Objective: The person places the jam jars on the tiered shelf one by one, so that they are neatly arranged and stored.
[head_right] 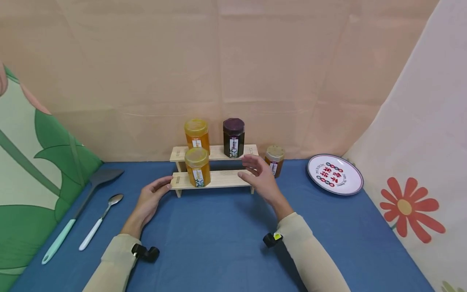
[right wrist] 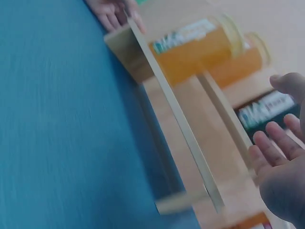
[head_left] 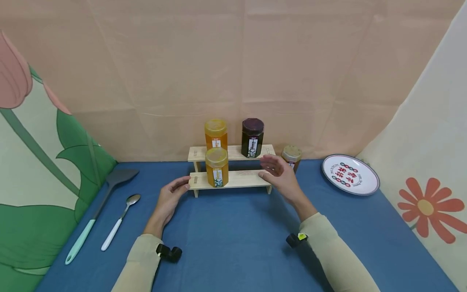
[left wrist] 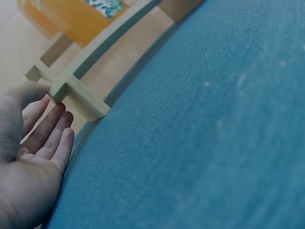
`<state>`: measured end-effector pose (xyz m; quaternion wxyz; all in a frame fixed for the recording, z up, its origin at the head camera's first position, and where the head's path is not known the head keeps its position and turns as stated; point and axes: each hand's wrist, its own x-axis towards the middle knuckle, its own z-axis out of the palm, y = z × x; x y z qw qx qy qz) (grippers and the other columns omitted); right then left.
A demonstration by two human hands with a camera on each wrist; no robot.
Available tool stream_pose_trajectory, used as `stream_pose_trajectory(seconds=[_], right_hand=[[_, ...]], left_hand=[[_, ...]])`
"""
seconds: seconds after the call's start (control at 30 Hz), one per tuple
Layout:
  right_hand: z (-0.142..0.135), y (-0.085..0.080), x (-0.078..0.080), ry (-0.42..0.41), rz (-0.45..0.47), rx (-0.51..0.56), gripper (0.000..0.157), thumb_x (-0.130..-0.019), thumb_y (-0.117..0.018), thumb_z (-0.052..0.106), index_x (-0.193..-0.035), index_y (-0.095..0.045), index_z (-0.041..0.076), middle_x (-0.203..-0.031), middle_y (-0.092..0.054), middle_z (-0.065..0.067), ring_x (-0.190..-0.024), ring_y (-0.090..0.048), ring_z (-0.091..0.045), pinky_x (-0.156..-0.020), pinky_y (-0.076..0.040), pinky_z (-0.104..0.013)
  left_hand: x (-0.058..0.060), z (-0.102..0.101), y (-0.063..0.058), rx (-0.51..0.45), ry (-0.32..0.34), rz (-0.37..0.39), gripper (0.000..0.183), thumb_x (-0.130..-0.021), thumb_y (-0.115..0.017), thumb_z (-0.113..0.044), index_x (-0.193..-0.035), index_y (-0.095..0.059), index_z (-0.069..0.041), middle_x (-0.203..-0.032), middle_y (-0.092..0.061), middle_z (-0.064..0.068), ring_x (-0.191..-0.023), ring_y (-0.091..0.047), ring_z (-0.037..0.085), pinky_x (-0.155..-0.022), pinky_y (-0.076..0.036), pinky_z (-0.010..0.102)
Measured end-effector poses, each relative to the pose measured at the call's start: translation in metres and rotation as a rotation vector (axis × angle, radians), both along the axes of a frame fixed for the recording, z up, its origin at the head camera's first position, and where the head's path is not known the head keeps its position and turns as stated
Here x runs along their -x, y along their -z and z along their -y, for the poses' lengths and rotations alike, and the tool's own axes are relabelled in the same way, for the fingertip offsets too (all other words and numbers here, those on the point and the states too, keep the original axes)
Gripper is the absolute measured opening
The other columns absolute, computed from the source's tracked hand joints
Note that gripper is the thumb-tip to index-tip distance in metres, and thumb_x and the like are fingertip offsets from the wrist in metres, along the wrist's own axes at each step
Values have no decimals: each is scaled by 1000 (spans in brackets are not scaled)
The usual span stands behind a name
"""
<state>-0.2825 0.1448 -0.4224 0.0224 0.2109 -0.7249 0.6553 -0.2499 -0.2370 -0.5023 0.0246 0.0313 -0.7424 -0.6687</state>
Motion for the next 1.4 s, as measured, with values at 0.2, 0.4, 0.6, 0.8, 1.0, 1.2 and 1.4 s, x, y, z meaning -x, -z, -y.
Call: stream_pose_trajectory(seconds=[0.2, 0.4, 0.6, 0.8, 1.0, 1.2, 1.4], right_hand=[[-43, -10, 8, 106, -12, -72, 62, -95, -77, 13, -149, -47, 3, -148, -54, -23, -136, -54, -34, -115, -50, -32], [-76, -17, 22, 189, -24, -67, 59, -98, -73, 15, -150, -46, 6, -151, -49, -25, -138, -51, -35, -100, -49, -9], [-101, -9, 38, 239, 44, -18, 60, -97, -74, 15, -150, -47, 12, -147, -54, -10, -141, -47, -35, -96, -52, -10], [-112, 4, 49, 284, 129, -19, 63, -97, -75, 20, -151, -45, 15, -150, -51, -5, -145, -42, -35, -92, -51, -8], [-112, 18, 62, 261, 147, -72, 73, -97, -75, 20, -158, -36, 7, -160, -42, -17, -147, -42, -32, -102, -50, -14], [-106, 29, 71, 232, 197, -110, 79, -96, -76, 24, -160, -31, 10, -163, -36, -16, -152, -35, -35, -126, -34, -53], [-102, 34, 77, 205, 222, -106, 81, -97, -74, 17, -162, -26, 9, -163, -35, -18, -153, -32, -37, -127, -29, -58]], left_hand=[[1, -1, -1, -15, -6, 0, 48, -103, -67, -28, -147, -57, -10, -150, -55, 10, -124, -57, 8, -102, -50, 14], [2, 2, -2, -6, -9, -4, 48, -103, -67, -29, -147, -57, -10, -150, -55, 10, -126, -56, 10, -102, -50, 13], [2, 3, -1, 5, -6, 8, 48, -103, -66, -29, -146, -58, -11, -150, -55, 10, -126, -55, 12, -104, -49, 16], [2, 2, -1, 2, 0, 13, 49, -102, -68, -30, -146, -58, -10, -150, -55, 11, -127, -56, 14, -104, -49, 17], [1, 2, -2, -6, -2, 12, 48, -102, -68, -30, -145, -58, -10, -149, -55, 10, -125, -56, 12, -101, -50, 14], [0, 2, -2, -7, -2, 4, 48, -102, -67, -30, -145, -58, -10, -149, -55, 10, -124, -57, 11, -101, -50, 14], [0, 1, 0, -10, 4, 1, 47, -103, -67, -29, -145, -58, -10, -149, -55, 10, -126, -56, 13, -101, -49, 14]])
